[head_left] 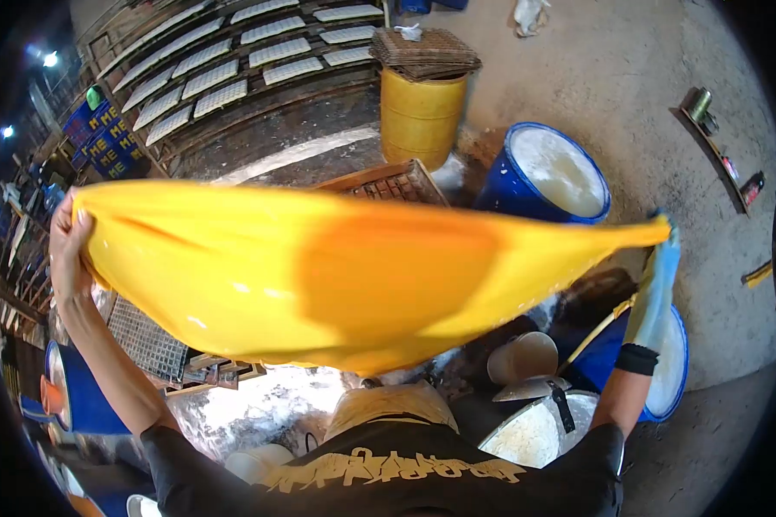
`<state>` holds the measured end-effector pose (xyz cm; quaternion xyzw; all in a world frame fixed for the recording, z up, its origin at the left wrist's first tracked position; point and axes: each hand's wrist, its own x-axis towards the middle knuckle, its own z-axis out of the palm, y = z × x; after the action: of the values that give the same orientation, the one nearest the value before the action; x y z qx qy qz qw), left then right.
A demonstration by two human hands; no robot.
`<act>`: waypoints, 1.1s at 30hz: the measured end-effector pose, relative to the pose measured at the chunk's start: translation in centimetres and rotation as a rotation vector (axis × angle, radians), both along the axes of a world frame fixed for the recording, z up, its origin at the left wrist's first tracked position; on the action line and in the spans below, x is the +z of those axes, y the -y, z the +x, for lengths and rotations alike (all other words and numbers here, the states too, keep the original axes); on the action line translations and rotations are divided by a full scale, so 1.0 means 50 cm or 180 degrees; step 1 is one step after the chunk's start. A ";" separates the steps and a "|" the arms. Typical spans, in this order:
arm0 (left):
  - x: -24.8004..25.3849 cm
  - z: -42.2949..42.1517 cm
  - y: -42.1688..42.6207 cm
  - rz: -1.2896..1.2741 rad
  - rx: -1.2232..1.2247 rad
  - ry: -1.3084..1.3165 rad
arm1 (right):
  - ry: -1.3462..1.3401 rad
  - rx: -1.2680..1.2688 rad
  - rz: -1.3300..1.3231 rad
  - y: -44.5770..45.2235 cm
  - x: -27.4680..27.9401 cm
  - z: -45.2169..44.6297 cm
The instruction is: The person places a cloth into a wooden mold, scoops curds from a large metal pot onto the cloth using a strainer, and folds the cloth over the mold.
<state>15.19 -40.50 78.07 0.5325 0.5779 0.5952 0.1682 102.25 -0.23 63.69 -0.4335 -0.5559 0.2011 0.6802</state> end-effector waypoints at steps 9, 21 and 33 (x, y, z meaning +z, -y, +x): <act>0.121 -0.217 -0.022 0.0623 0.0879 -0.0020 | 0.0113 0.0349 0.0948 -0.152 0.535 -0.397; 0.035 -0.347 -0.299 0.0158 0.0540 0.0943 | 0.0160 0.0353 0.0587 -0.481 0.571 -0.632; -0.587 -0.362 -0.677 -0.0996 0.1338 0.1297 | 0.0220 0.1573 -0.0621 -0.912 -0.173 -0.859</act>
<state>-2.91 -6.68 48.70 0.2393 0.7140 0.6151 0.2335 59.27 45.37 55.01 -0.3547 -0.6457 0.3987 0.5461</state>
